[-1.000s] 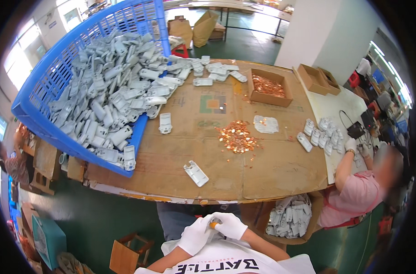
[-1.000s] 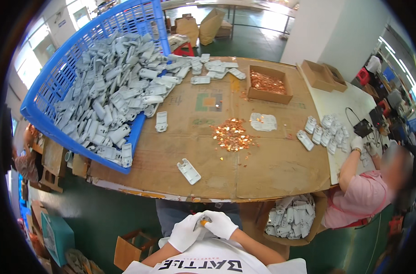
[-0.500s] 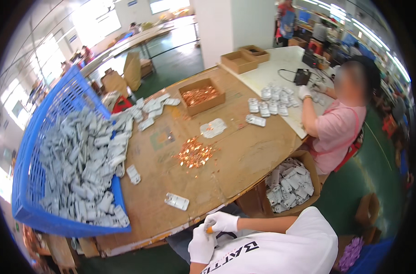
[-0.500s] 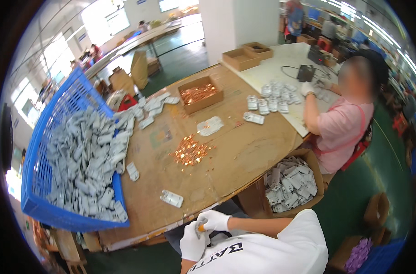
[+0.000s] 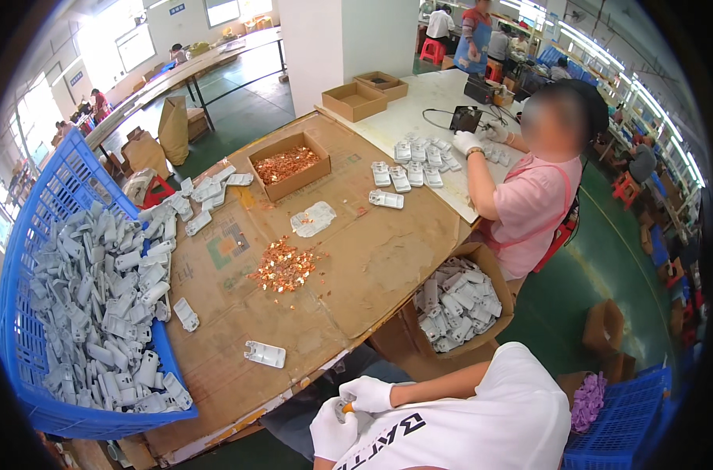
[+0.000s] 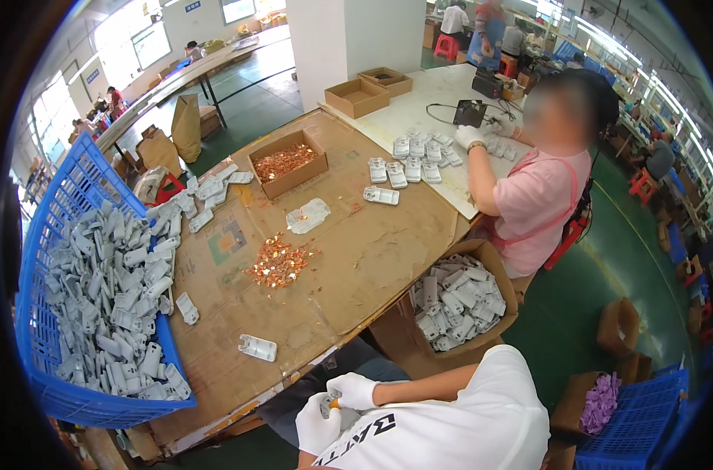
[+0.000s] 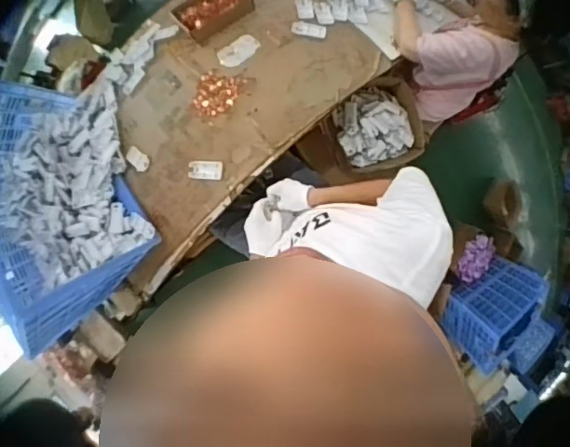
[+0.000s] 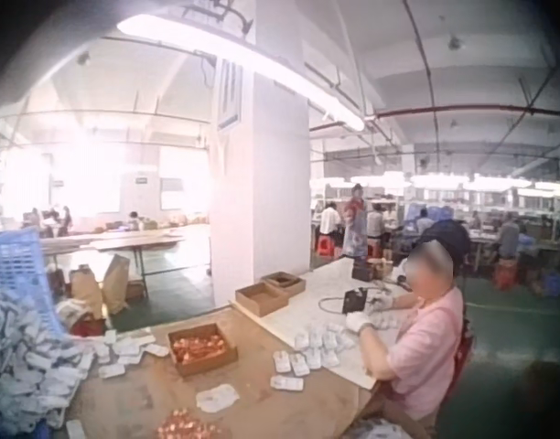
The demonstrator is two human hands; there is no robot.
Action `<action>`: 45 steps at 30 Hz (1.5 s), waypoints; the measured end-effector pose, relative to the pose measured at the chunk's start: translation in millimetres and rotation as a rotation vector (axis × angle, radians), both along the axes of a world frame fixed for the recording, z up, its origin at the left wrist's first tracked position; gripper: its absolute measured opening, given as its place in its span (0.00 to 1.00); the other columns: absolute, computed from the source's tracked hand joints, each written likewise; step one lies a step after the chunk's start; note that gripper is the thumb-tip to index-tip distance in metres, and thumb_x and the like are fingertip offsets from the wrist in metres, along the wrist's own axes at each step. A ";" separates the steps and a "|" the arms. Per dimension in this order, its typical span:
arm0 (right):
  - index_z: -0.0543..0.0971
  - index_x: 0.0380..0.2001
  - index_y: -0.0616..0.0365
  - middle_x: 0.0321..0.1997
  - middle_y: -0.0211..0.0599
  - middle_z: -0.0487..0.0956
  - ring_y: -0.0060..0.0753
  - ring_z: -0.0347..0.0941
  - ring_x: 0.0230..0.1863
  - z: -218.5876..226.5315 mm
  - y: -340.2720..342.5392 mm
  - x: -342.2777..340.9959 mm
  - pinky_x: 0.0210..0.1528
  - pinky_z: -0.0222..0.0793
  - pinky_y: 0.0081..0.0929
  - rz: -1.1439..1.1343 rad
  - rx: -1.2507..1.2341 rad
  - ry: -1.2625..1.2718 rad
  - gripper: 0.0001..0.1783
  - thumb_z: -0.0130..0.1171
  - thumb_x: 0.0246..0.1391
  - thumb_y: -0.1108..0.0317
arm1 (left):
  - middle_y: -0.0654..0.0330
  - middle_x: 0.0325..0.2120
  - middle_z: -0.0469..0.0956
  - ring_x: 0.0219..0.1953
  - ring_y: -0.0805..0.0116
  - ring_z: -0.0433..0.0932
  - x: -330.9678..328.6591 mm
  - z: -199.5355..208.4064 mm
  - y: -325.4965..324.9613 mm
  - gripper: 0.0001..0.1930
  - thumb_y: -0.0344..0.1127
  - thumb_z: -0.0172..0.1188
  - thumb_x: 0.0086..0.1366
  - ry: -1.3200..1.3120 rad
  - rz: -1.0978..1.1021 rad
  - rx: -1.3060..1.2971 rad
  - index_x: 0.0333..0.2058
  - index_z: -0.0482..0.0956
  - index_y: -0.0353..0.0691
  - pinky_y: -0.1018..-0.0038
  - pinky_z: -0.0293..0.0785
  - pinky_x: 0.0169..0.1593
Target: The person picks up a plastic housing and a copper contact, inserts the contact into the housing by hand, and places the assembled unit into a cardboard box.
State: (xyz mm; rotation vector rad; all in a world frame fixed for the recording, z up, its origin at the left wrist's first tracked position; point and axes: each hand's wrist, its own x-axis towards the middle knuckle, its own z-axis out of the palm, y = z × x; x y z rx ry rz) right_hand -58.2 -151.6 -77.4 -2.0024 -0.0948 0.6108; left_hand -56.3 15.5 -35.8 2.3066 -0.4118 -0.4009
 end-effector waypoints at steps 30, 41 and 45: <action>0.73 0.42 0.57 0.35 0.55 0.79 0.59 0.76 0.39 40.6 6.6 -16.6 0.42 0.70 0.49 0.011 -0.076 -0.073 0.14 0.54 0.55 0.62 | 0.51 0.28 0.81 0.31 0.58 0.83 0.7 -5.3 11.1 0.06 0.28 0.60 0.58 0.106 0.149 -0.144 0.36 0.78 0.36 0.70 0.77 0.36; 0.76 0.35 0.56 0.34 0.50 0.80 0.54 0.78 0.37 46.1 -2.8 -58.8 0.39 0.72 0.45 0.049 -0.285 -0.022 0.10 0.55 0.52 0.63 | 0.49 0.28 0.81 0.33 0.59 0.83 -45.7 -23.4 -1.5 0.05 0.25 0.60 0.59 0.278 0.187 -0.366 0.36 0.78 0.36 0.70 0.77 0.37; 0.78 0.45 0.54 0.37 0.46 0.80 0.48 0.78 0.40 49.3 12.6 -52.0 0.42 0.73 0.34 -0.167 -0.116 -0.104 0.15 0.58 0.54 0.66 | 0.52 0.29 0.81 0.32 0.62 0.83 -40.5 -21.2 3.2 0.05 0.25 0.59 0.60 0.163 0.334 -0.406 0.36 0.78 0.36 0.73 0.76 0.38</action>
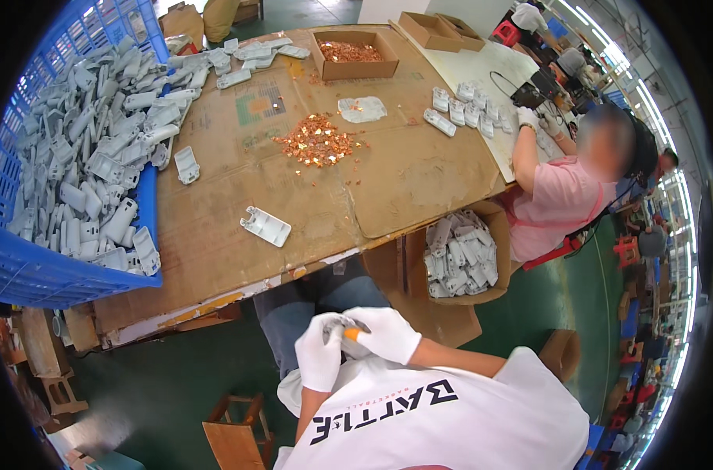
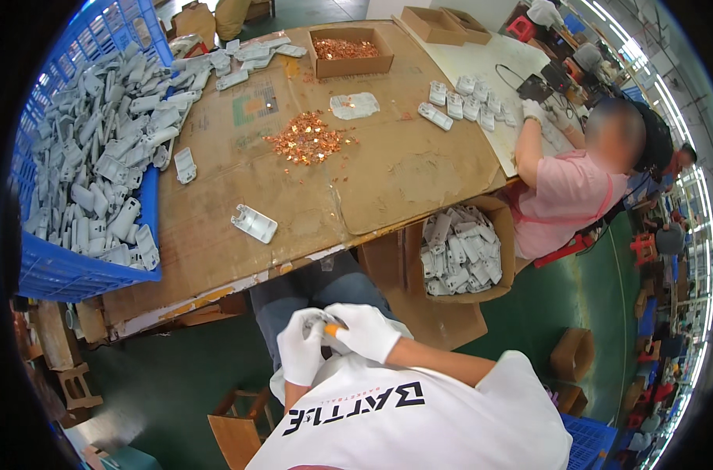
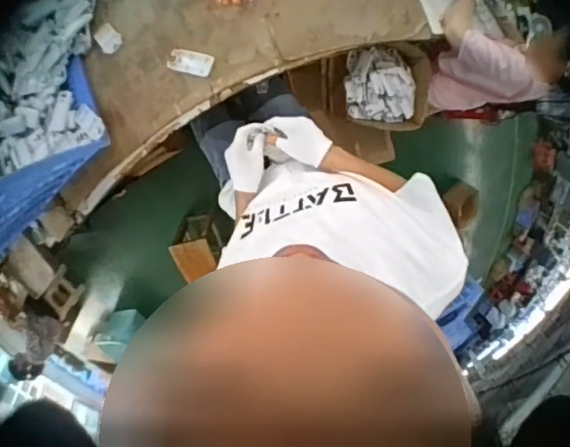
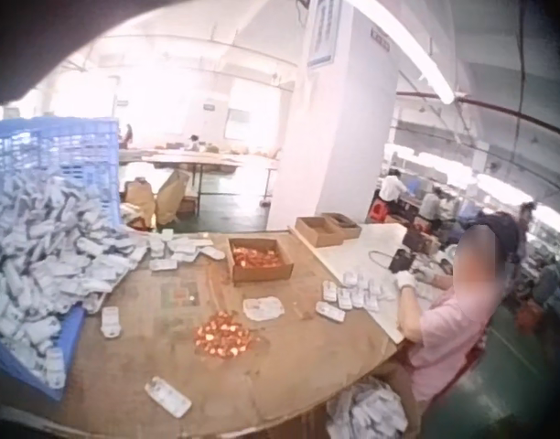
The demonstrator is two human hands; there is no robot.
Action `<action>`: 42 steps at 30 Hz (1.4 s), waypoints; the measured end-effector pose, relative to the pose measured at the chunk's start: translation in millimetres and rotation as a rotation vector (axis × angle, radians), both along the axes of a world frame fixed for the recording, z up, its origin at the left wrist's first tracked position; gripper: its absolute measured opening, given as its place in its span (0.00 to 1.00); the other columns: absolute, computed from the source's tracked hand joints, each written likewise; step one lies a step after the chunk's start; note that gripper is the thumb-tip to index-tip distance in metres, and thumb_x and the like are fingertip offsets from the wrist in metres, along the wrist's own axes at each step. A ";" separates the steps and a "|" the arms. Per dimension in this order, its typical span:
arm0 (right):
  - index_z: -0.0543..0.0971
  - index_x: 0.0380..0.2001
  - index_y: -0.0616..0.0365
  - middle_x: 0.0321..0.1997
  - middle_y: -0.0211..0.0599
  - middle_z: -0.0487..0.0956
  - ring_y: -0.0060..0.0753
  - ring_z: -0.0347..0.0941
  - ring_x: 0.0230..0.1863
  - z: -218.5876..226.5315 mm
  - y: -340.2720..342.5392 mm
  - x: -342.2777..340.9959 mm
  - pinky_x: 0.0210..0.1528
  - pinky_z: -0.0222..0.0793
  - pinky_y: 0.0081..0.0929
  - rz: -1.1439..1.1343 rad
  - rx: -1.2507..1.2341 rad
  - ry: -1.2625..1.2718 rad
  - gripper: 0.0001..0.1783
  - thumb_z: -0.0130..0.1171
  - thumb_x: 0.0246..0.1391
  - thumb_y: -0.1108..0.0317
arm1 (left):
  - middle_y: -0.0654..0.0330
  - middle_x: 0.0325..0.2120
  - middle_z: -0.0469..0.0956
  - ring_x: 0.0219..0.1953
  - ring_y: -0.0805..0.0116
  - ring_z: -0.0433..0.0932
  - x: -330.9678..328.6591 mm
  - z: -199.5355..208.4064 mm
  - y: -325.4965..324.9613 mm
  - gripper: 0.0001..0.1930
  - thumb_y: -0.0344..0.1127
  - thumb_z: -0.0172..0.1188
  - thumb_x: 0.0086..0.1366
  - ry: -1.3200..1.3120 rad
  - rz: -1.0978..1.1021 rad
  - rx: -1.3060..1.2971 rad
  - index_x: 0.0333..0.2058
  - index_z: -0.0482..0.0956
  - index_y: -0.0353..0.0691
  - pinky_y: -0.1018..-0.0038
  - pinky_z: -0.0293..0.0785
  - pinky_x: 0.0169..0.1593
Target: The person picks up a plastic housing and a copper contact, inserts the contact into the housing by hand, and places the assembled unit into a cardboard box.
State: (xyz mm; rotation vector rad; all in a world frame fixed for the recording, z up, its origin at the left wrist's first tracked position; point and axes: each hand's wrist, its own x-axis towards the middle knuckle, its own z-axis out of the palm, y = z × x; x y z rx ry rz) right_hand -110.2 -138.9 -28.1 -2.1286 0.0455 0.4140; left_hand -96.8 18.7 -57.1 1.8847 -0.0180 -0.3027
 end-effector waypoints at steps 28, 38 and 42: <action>0.74 0.55 0.52 0.59 0.42 0.70 0.41 0.74 0.49 9.9 -67.1 123.4 0.45 0.74 0.34 -0.095 -0.368 -0.636 0.33 0.67 0.41 0.67 | 0.53 0.34 0.84 0.36 0.75 0.83 157.3 56.1 -95.2 0.16 0.24 0.62 0.58 -0.259 0.098 0.051 0.47 0.79 0.32 0.77 0.78 0.39; 0.73 0.44 0.54 0.44 0.44 0.72 0.50 0.70 0.46 -18.4 -276.1 279.6 0.49 0.68 0.42 -0.437 -1.129 -0.630 0.17 0.60 0.49 0.68 | 0.49 0.59 0.67 0.60 0.51 0.67 283.2 22.2 -25.5 0.25 0.33 0.63 0.59 -0.860 0.153 0.709 0.55 0.71 0.37 0.63 0.64 0.62; 0.74 0.48 0.51 0.50 0.43 0.73 0.49 0.67 0.55 -21.4 -318.9 305.5 0.54 0.65 0.44 -0.514 -1.409 -0.671 0.22 0.63 0.47 0.67 | 0.46 0.63 0.61 0.65 0.44 0.58 325.3 -20.1 73.6 0.25 0.40 0.59 0.62 -0.723 0.082 1.083 0.56 0.70 0.35 0.61 0.56 0.67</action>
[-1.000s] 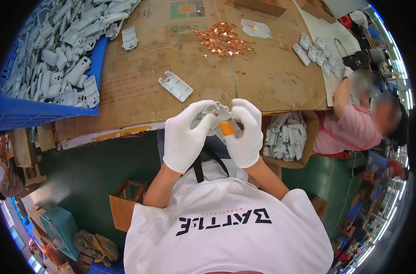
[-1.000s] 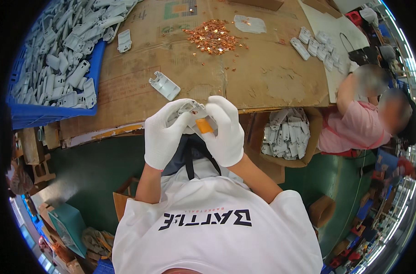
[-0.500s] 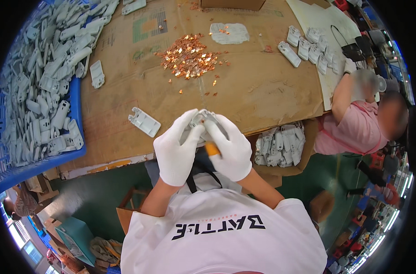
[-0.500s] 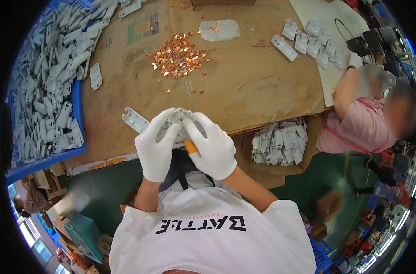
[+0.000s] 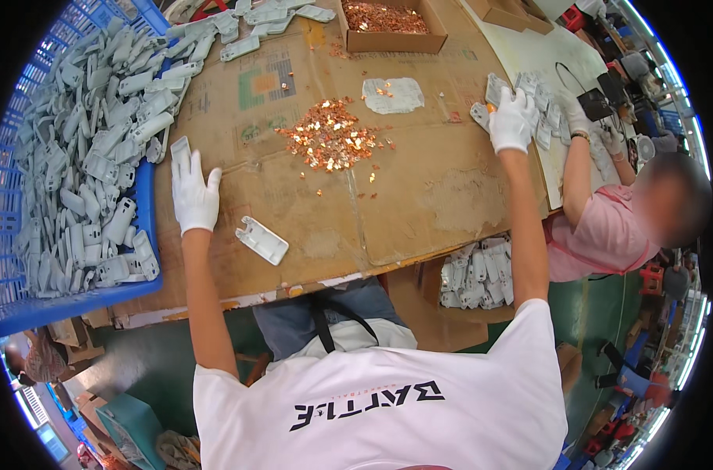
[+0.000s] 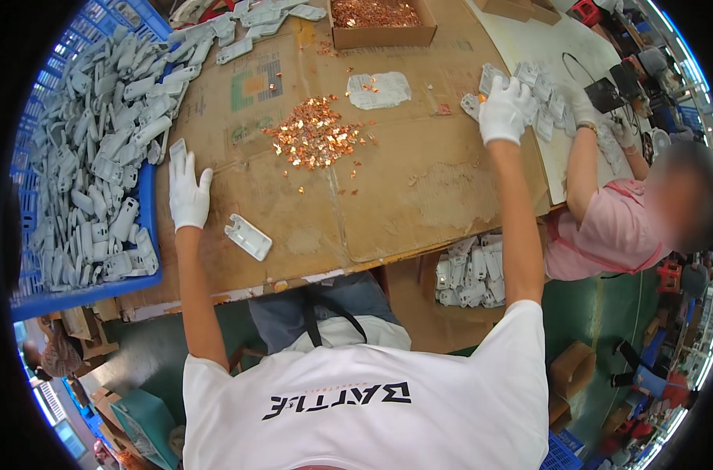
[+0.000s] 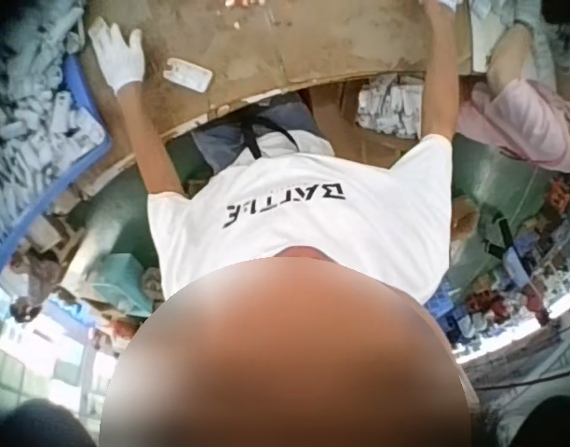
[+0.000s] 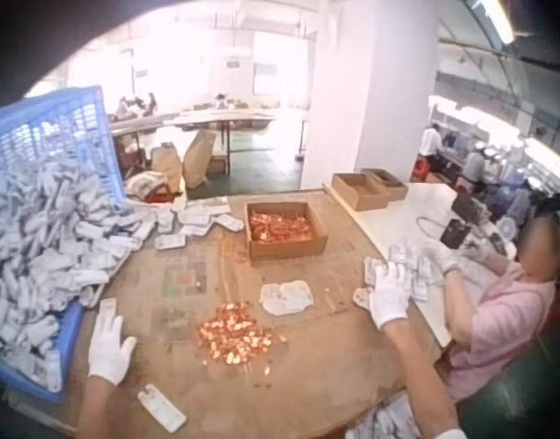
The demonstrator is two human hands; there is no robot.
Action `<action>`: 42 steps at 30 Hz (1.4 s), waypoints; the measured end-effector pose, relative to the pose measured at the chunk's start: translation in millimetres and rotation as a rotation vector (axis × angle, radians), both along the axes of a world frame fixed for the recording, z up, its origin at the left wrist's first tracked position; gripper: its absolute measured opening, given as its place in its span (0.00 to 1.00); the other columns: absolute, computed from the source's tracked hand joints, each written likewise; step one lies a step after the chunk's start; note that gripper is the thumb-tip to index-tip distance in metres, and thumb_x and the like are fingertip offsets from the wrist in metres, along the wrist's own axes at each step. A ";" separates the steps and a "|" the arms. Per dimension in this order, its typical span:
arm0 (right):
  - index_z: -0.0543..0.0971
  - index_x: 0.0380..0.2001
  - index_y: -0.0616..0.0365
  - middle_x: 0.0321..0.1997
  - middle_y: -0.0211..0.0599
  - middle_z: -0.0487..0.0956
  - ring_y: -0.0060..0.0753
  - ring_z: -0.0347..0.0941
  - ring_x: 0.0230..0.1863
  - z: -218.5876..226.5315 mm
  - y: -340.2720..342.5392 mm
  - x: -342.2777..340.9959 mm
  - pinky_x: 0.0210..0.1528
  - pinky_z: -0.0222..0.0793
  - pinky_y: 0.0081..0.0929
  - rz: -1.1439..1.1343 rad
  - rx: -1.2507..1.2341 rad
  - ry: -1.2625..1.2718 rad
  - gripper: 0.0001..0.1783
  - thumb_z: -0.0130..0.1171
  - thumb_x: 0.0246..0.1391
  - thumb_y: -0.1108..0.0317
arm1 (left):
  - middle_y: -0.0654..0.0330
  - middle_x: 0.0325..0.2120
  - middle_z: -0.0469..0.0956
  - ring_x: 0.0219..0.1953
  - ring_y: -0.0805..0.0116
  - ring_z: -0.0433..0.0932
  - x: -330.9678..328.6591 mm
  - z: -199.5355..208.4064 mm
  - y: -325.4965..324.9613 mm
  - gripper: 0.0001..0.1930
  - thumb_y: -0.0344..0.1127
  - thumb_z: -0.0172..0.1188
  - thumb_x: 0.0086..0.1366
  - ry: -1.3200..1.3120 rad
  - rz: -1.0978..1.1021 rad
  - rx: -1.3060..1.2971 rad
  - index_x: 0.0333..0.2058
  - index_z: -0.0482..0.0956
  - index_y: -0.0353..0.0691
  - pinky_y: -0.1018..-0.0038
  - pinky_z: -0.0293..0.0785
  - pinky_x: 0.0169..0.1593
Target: The person picks up a plastic housing and a copper contact, inserts the contact into the housing by hand, and places the assembled unit into a cardboard box.
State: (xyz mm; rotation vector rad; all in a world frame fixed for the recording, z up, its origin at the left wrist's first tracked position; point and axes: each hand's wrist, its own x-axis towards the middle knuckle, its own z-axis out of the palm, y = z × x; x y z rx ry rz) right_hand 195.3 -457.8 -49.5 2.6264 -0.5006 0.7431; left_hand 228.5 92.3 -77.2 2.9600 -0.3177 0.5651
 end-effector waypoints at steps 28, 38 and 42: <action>0.76 0.31 0.52 0.33 0.37 0.78 0.43 0.76 0.38 -30.6 163.9 -56.5 0.40 0.74 0.37 0.854 0.503 0.114 0.12 0.58 0.43 0.81 | 0.48 0.41 0.74 0.44 0.50 0.76 -29.5 6.1 3.2 0.26 0.47 0.69 0.52 0.112 0.375 -0.266 0.45 0.77 0.36 0.59 0.73 0.49; 0.78 0.35 0.56 0.35 0.39 0.80 0.41 0.79 0.37 -27.8 164.0 -57.9 0.39 0.75 0.32 0.595 0.929 -0.002 0.12 0.59 0.45 0.81 | 0.58 0.45 0.77 0.47 0.69 0.77 20.1 -22.2 -10.8 0.26 0.20 0.59 0.56 0.421 -0.415 -1.393 0.55 0.69 0.37 0.73 0.76 0.50; 0.79 0.34 0.55 0.34 0.38 0.80 0.38 0.79 0.34 -31.5 162.7 -51.7 0.37 0.75 0.31 0.594 0.847 -0.039 0.13 0.60 0.42 0.82 | 0.58 0.45 0.77 0.46 0.69 0.77 33.0 -17.7 -29.8 0.25 0.21 0.59 0.58 0.364 -0.470 -1.191 0.56 0.70 0.36 0.73 0.76 0.50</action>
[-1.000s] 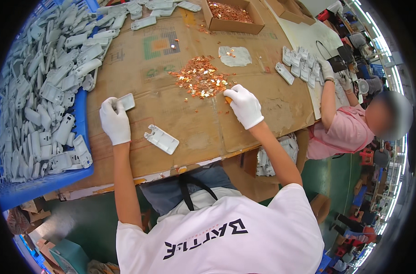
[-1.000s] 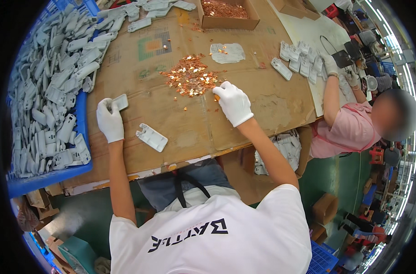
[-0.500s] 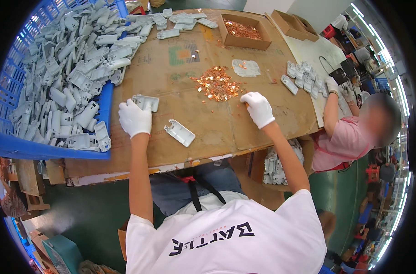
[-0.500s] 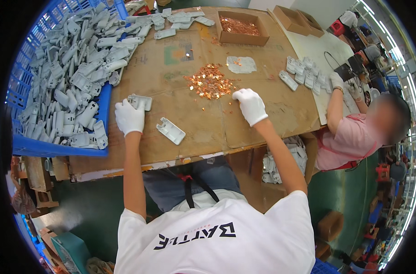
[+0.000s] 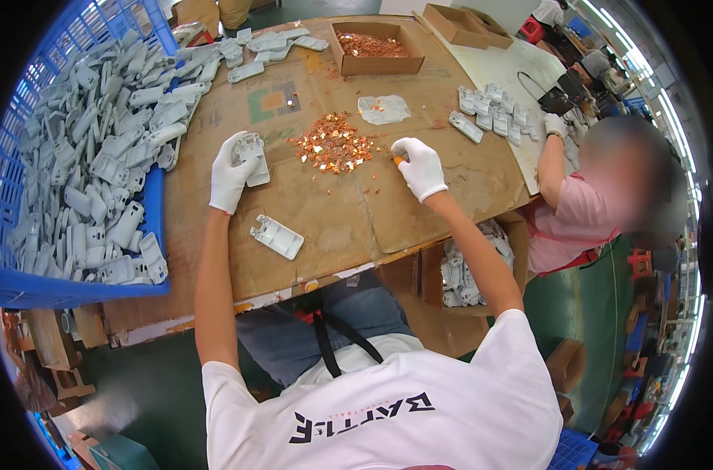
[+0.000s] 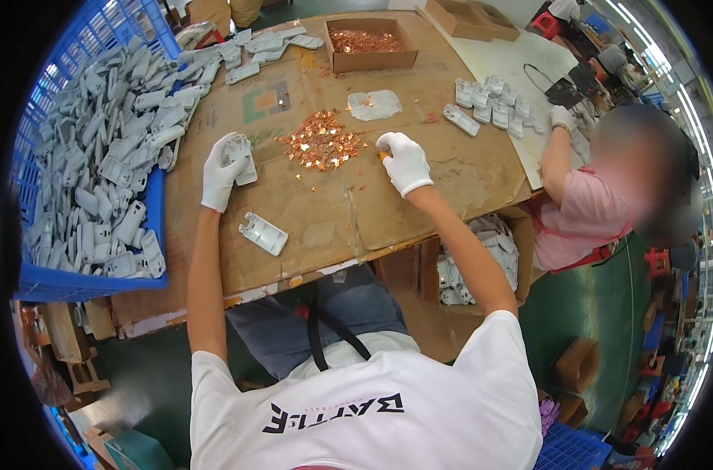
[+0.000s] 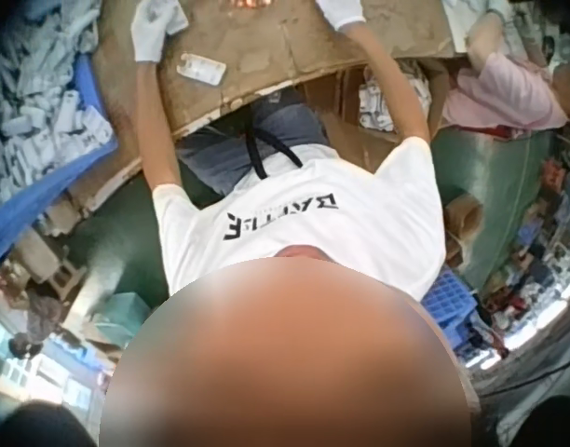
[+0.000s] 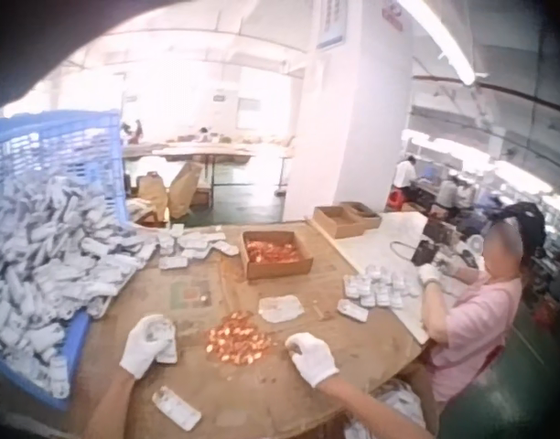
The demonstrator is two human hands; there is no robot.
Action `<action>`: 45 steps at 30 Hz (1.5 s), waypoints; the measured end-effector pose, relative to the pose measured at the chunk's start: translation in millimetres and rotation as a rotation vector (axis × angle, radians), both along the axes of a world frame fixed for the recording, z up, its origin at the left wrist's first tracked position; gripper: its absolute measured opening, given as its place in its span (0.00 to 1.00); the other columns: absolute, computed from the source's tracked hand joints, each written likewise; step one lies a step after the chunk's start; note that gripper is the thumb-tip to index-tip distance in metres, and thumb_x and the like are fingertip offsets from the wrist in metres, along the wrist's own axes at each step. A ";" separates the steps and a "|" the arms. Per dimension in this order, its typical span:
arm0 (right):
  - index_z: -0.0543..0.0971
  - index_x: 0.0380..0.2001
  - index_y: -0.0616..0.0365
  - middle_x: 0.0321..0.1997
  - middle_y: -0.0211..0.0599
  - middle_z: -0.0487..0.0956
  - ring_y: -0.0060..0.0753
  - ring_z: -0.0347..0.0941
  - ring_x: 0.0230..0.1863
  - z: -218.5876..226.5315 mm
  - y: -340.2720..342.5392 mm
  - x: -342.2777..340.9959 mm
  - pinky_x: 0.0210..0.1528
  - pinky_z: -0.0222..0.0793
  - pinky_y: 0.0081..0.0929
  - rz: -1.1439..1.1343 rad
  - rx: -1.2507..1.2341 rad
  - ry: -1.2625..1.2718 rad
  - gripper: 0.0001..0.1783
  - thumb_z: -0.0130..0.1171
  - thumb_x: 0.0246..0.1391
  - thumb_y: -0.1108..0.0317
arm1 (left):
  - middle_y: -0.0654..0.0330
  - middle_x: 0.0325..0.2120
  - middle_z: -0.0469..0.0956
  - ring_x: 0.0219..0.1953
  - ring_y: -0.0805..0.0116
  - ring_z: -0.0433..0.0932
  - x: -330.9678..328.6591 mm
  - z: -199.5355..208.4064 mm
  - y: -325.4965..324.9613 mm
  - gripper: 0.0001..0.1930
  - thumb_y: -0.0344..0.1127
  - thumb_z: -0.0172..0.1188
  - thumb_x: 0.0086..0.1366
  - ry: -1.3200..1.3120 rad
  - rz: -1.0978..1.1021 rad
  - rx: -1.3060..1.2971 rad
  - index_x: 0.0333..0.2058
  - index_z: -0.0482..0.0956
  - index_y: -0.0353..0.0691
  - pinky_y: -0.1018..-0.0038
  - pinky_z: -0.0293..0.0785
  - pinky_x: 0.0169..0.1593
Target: The person picks up a plastic housing and a copper contact, inserts the contact into the housing by hand, and places the assembled unit into a cardboard box.
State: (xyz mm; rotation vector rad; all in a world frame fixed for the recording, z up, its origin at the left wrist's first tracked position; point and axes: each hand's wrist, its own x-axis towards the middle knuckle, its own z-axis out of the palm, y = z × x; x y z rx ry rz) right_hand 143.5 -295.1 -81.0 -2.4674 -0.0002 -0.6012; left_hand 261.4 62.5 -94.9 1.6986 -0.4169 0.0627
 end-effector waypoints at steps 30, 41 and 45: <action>0.80 0.31 0.55 0.35 0.42 0.79 0.47 0.77 0.38 38.8 31.0 73.4 0.42 0.73 0.38 0.084 -0.281 0.041 0.07 0.58 0.47 0.75 | 0.59 0.49 0.77 0.50 0.72 0.75 39.7 -10.6 1.3 0.27 0.24 0.61 0.55 -0.121 0.084 -0.067 0.56 0.72 0.38 0.74 0.71 0.55; 0.80 0.32 0.55 0.31 0.39 0.76 0.43 0.76 0.32 3.1 217.9 137.8 0.36 0.72 0.38 0.327 -0.085 -0.321 0.10 0.62 0.42 0.75 | 0.50 0.39 0.80 0.44 0.58 0.80 27.9 0.8 -9.8 0.19 0.23 0.58 0.56 -0.175 0.215 0.043 0.48 0.73 0.40 0.69 0.75 0.47; 0.79 0.30 0.55 0.37 0.40 0.76 0.43 0.76 0.37 9.4 228.0 133.5 0.39 0.72 0.40 0.152 -0.213 -0.346 0.09 0.63 0.42 0.76 | 0.52 0.39 0.80 0.42 0.61 0.81 27.5 -1.1 -6.1 0.18 0.23 0.59 0.55 -0.200 0.239 0.063 0.47 0.75 0.39 0.70 0.76 0.45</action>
